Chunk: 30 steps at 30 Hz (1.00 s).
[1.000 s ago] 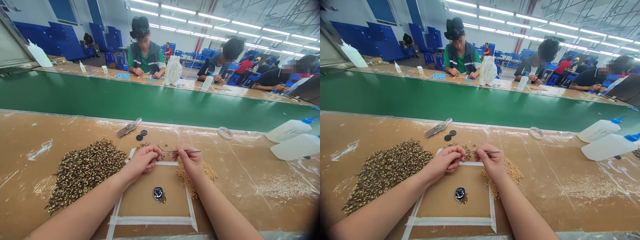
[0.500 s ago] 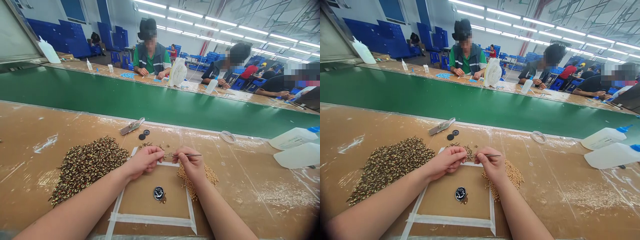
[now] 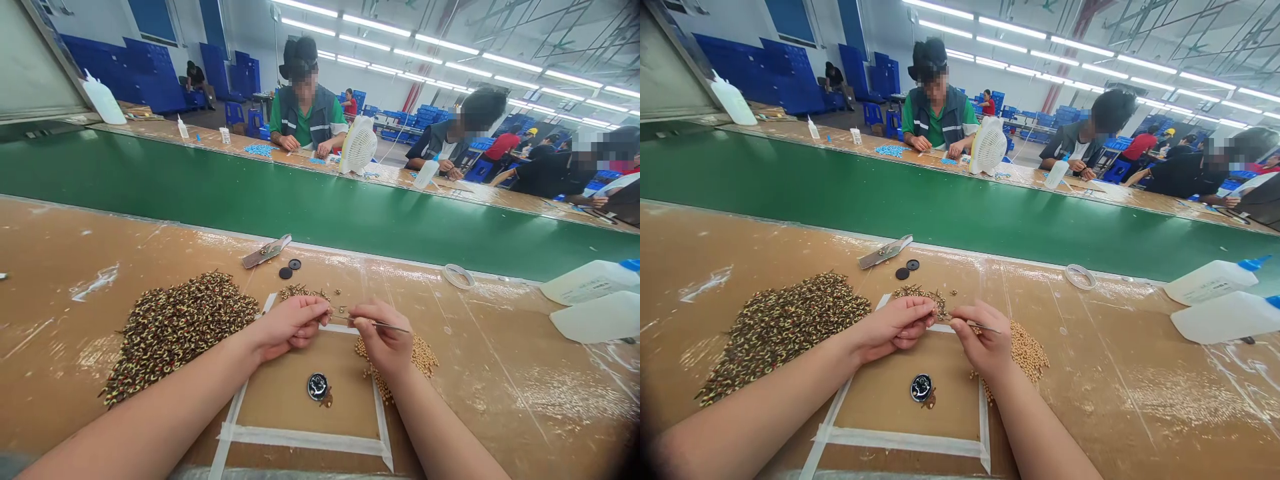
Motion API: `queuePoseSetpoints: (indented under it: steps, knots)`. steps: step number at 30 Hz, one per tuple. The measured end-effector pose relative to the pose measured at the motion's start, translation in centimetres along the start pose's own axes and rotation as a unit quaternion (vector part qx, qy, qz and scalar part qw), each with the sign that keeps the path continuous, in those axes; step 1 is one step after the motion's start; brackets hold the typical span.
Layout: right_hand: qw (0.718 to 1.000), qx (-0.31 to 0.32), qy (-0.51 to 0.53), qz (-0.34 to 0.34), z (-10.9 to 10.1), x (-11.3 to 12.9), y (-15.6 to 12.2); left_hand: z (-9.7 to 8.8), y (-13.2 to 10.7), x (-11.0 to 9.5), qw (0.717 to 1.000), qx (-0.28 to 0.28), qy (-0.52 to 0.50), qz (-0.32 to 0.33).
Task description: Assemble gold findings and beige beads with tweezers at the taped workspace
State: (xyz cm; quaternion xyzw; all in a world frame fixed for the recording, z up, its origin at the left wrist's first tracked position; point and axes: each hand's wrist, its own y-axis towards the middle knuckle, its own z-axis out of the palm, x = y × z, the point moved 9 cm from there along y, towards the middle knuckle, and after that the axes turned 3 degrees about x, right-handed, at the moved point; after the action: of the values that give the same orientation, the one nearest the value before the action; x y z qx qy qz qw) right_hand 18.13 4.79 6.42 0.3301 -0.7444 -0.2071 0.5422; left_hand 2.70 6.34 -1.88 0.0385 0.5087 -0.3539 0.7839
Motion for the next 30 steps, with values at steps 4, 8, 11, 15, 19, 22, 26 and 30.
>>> queuePoseSetpoints:
  steps: [4,8,11,15,19,22,26,30]
  knots:
    - [0.998,0.03,-0.022,-0.057,0.5,1.7,0.2,0.1,0.0,0.1,1.0,0.003,0.002,0.0]
    - [0.995,0.043,-0.045,-0.073,0.8,1.8,0.3,0.2,0.0,0.1,1.0,0.012,-0.006,0.0]
    - [0.994,0.051,-0.049,-0.085,0.9,1.9,0.1,0.2,0.1,0.1,1.0,0.014,-0.014,0.003]
    - [0.994,0.051,-0.046,-0.085,0.9,1.9,0.1,0.1,0.0,0.2,1.0,0.012,-0.018,0.001]
    - [0.997,0.038,-0.036,-0.063,0.8,1.7,0.2,0.2,0.0,0.2,1.0,0.006,-0.015,-0.003]
    - [1.0,0.013,-0.017,-0.017,0.5,0.9,0.3,0.3,-0.1,0.2,1.0,0.006,-0.006,-0.01]
    - [0.998,-0.016,0.019,0.055,0.2,-0.8,0.0,0.2,0.0,0.2,1.0,0.001,0.008,-0.012]
    - [0.993,-0.033,0.055,0.102,0.2,-2.2,-0.2,0.0,0.0,0.4,1.0,-0.003,0.019,-0.014]
